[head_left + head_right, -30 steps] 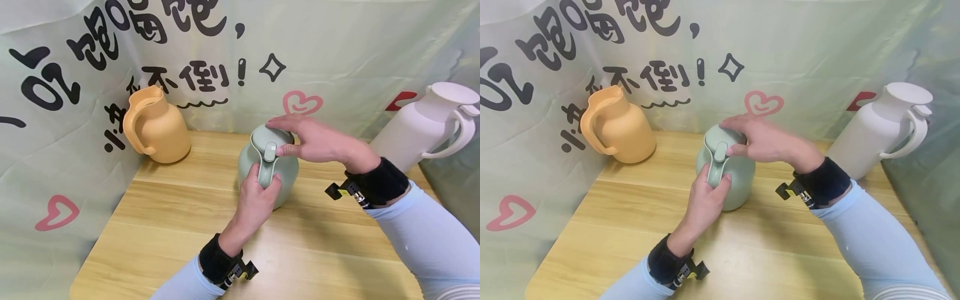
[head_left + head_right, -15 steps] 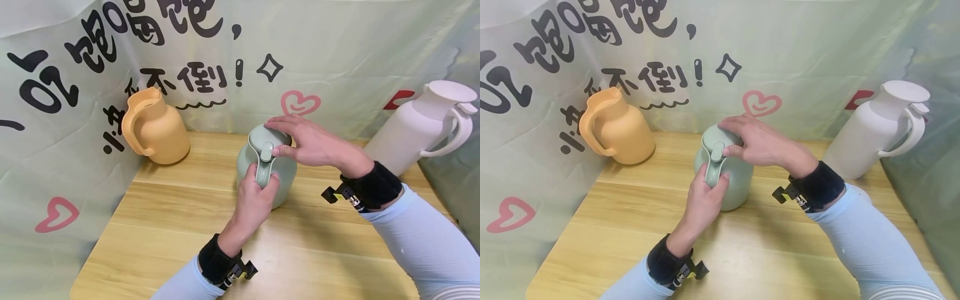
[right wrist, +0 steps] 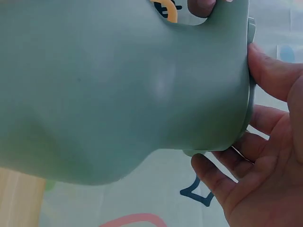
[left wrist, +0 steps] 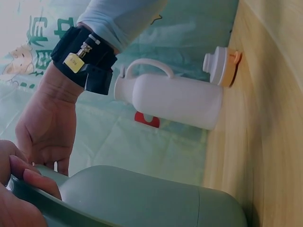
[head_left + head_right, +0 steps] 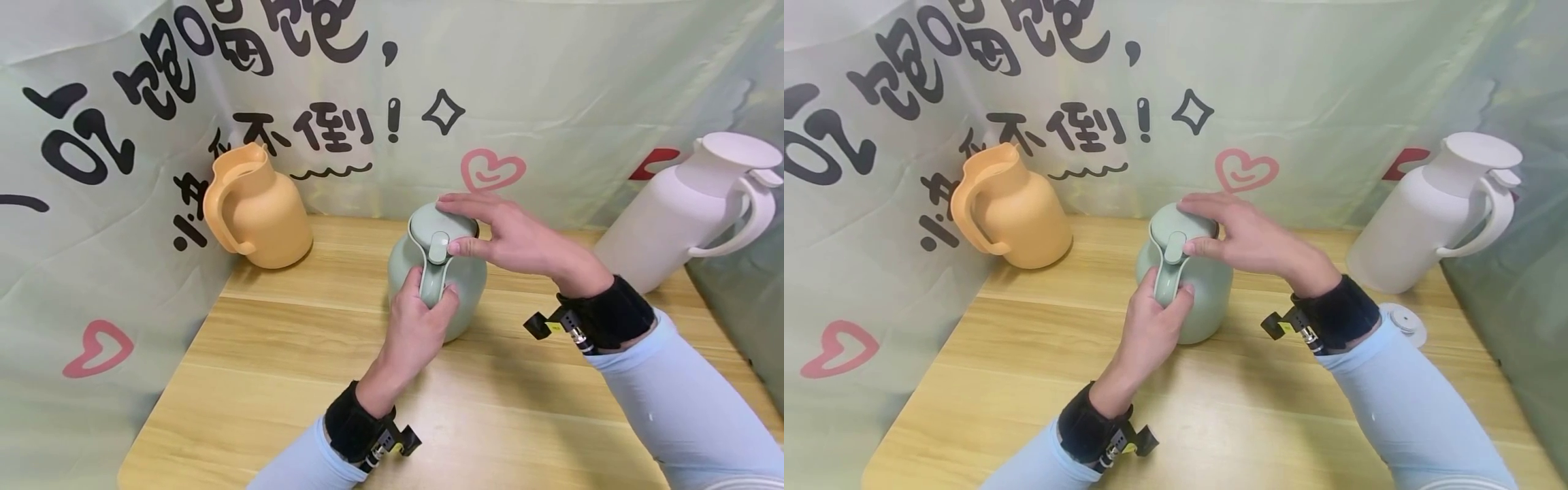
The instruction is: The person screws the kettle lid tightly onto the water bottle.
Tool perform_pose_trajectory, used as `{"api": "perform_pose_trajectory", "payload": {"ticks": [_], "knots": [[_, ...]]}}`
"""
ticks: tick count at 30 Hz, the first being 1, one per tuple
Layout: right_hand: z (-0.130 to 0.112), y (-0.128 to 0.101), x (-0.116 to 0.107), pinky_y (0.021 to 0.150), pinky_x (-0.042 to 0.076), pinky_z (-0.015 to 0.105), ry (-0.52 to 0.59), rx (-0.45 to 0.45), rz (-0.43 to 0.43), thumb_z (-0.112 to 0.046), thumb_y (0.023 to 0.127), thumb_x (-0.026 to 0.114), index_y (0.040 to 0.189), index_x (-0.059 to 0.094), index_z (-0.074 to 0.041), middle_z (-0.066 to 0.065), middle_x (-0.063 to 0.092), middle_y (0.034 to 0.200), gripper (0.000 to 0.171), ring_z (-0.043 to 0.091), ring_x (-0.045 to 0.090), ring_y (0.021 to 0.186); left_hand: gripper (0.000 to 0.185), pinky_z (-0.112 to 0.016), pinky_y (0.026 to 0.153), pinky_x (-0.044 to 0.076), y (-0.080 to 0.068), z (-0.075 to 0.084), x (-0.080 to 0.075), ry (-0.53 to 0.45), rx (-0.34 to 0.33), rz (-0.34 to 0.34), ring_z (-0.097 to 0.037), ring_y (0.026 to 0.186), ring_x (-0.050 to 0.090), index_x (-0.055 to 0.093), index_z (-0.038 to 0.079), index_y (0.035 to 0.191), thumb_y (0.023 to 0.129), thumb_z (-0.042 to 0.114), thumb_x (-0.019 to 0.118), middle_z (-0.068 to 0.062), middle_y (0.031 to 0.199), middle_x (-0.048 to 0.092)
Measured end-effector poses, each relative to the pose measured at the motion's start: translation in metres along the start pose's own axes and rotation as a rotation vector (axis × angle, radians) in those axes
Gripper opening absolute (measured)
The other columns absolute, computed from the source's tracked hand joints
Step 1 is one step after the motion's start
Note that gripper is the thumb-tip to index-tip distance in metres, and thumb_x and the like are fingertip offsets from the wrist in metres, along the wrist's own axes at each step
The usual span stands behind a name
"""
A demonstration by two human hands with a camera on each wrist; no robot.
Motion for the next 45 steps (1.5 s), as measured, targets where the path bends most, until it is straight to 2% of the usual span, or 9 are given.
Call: {"api": "perform_pose_trajectory", "payload": {"ticks": [7, 14, 19, 24, 27, 31, 36, 40, 45], "knots": [[0.003, -0.006, -0.004, 0.11, 0.036, 0.046, 0.035, -0.012, 0.119, -0.042, 0.082, 0.076, 0.136, 0.057, -0.021, -0.005, 0.048, 0.147, 0.061, 0.018, 0.04, 0.14, 0.023, -0.033, 0.063, 0.043, 0.0, -0.002, 0.0, -0.011, -0.015, -0.009, -0.013, 0.072, 0.052, 0.055, 0.019, 0.106, 0.089, 0.033, 0.064, 0.003, 0.071, 0.048], [-0.007, -0.026, -0.01, 0.102, 0.041, 0.044, -0.042, -0.107, 0.364, -0.027, 0.077, 0.083, 0.125, 0.065, -0.01, 0.005, 0.06, 0.132, 0.054, 0.024, 0.05, 0.125, 0.023, -0.033, 0.067, 0.045, 0.0, -0.003, -0.001, -0.017, -0.026, -0.008, -0.013, 0.078, 0.055, 0.055, 0.023, 0.106, 0.088, 0.033, 0.065, 0.002, 0.079, 0.054], [-0.013, -0.046, -0.01, 0.092, 0.042, 0.035, -0.054, -0.146, 0.523, -0.016, 0.076, 0.083, 0.12, 0.067, -0.006, 0.009, 0.063, 0.126, 0.048, 0.026, 0.054, 0.116, 0.029, -0.036, 0.078, 0.049, 0.0, -0.004, 0.001, -0.023, -0.033, -0.034, -0.012, 0.093, 0.06, 0.055, 0.024, 0.111, 0.087, 0.036, 0.066, 0.004, 0.099, 0.063], [-0.013, -0.064, -0.005, 0.093, 0.045, 0.026, 0.003, -0.087, 0.634, -0.009, 0.077, 0.081, 0.117, 0.066, -0.004, 0.01, 0.064, 0.12, 0.043, 0.024, 0.06, 0.106, 0.035, -0.04, 0.091, 0.049, 0.001, -0.007, 0.002, -0.028, -0.024, -0.076, -0.012, 0.106, 0.061, 0.054, 0.026, 0.115, 0.085, 0.034, 0.071, 0.006, 0.114, 0.064], [-0.011, -0.076, -0.001, 0.086, 0.048, 0.02, 0.058, -0.035, 0.695, -0.004, 0.08, 0.078, 0.11, 0.067, -0.004, 0.007, 0.066, 0.108, 0.033, 0.019, 0.063, 0.094, 0.038, -0.042, 0.096, 0.047, 0.0, -0.009, 0.002, -0.03, -0.005, -0.102, -0.013, 0.109, 0.06, 0.054, 0.028, 0.116, 0.084, 0.031, 0.073, 0.006, 0.115, 0.064], [-0.012, -0.085, 0.01, 0.08, 0.048, 0.018, 0.12, 0.008, 0.709, -0.004, 0.084, 0.074, 0.099, 0.069, -0.006, 0.002, 0.067, 0.092, 0.016, 0.012, 0.061, 0.085, 0.04, -0.041, 0.098, 0.045, -0.005, -0.011, 0.0, -0.009, 0.029, -0.139, -0.012, 0.112, 0.058, 0.056, 0.032, 0.12, 0.084, 0.033, 0.074, 0.008, 0.115, 0.064], [-0.02, -0.087, 0.033, 0.071, 0.048, 0.018, 0.157, 0.033, 0.646, -0.007, 0.087, 0.072, 0.091, 0.072, -0.012, -0.002, 0.069, 0.083, 0.007, 0.005, 0.062, 0.076, 0.038, -0.037, 0.094, 0.049, -0.014, -0.015, -0.011, 0.054, 0.072, -0.208, -0.008, 0.108, 0.061, 0.062, 0.035, 0.12, 0.084, 0.044, 0.074, 0.011, 0.115, 0.067], [-0.025, -0.086, 0.05, 0.067, 0.047, 0.019, 0.181, 0.075, 0.579, -0.013, 0.09, 0.069, 0.091, 0.074, -0.015, -0.005, 0.073, 0.083, 0.005, 0.003, 0.063, 0.074, 0.033, -0.039, 0.087, 0.052, -0.017, -0.02, -0.023, 0.118, 0.09, -0.279, -0.006, 0.1, 0.064, 0.065, 0.036, 0.111, 0.083, 0.048, 0.074, 0.013, 0.105, 0.069], [-0.03, -0.08, 0.072, 0.07, 0.052, 0.021, 0.281, 0.171, 0.468, -0.023, 0.093, 0.067, 0.1, 0.073, -0.018, -0.007, 0.075, 0.09, 0.011, 0.004, 0.067, 0.08, 0.028, -0.039, 0.091, 0.052, -0.017, -0.023, -0.034, 0.196, 0.137, -0.346, -0.008, 0.103, 0.063, 0.065, 0.035, 0.104, 0.081, 0.046, 0.076, 0.018, 0.103, 0.066]]}}
Point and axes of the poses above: each hand's wrist, its own y-axis towards the middle knuckle, its own x-axis out of the palm, z = x × y, the point moved 10 cm from there along y, towards the middle knuckle
